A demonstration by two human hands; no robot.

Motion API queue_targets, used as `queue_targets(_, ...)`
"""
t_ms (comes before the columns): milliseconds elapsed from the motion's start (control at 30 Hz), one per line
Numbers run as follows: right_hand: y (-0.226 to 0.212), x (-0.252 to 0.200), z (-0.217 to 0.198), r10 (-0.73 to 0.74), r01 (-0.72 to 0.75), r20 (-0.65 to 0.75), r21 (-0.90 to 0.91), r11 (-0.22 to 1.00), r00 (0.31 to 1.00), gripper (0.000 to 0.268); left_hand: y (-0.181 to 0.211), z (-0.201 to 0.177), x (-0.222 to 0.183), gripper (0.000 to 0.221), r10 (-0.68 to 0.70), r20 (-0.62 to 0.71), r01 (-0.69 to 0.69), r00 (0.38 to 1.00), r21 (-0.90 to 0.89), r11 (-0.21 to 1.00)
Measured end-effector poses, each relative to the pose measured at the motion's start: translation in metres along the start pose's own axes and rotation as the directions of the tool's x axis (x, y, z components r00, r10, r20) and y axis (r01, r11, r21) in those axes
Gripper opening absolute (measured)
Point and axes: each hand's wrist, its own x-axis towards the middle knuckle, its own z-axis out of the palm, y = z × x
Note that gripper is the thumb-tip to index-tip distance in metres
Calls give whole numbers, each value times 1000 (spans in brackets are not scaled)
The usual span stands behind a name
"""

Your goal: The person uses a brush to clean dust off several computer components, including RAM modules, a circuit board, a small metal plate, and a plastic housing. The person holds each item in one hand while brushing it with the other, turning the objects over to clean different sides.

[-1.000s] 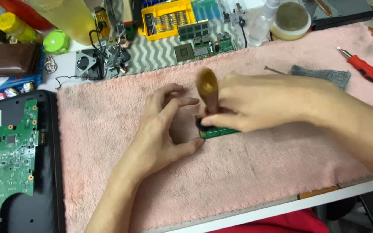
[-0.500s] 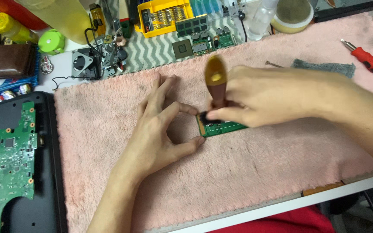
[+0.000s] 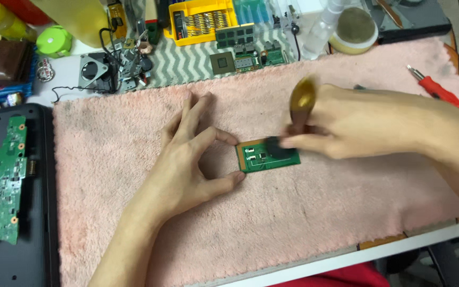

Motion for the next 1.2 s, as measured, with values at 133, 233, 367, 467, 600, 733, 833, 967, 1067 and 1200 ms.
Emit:
queue_targets(133,6,-5,3,-18,10,-103,-84,996,994,26,2,-1,1,50,-9,2,9,1000,-21,1000)
queue_targets(233,7,-4,6,-92,92,-35,12,996,995,36,-2,2,2,52,-24,-11,23,1000,-29,999)
queue_targets(367,11,-6,2,34,-54,-113,-174,983,993,37,-2,1,1,51,-2,-13,2,1000,-27,1000)
queue_targets(467,-4,5,15,-232,238,-258,-7,971,938,40,-5,4,1,51,24,-27,-24,999,-14,1000)
queue_targets(600,-28,15,17,-85,88,-55,66,994,995,24,-13,10,1,56,70,-64,-69,995,12,998)
queue_targets(733,-20,8,8,-195,189,-89,-74,979,977,29,-10,7,0,54,68,-41,-68,997,-9,998)
queue_targets(833,-20,10,12,-409,435,-222,84,896,885,29,-10,7,0,58,69,-24,-69,997,-17,997)
queue_targets(967,-15,2,13,-258,260,-135,-8,966,957,24,-10,7,0,55,89,-59,-90,994,-11,996)
queue_targets(1067,-8,-1,17,-219,233,-196,51,971,956,26,-8,8,1,54,87,-53,-87,995,-8,996)
queue_targets(1200,0,-10,11,6,-18,-137,-82,996,991,34,-6,6,1,52,71,-42,-71,997,-4,997)
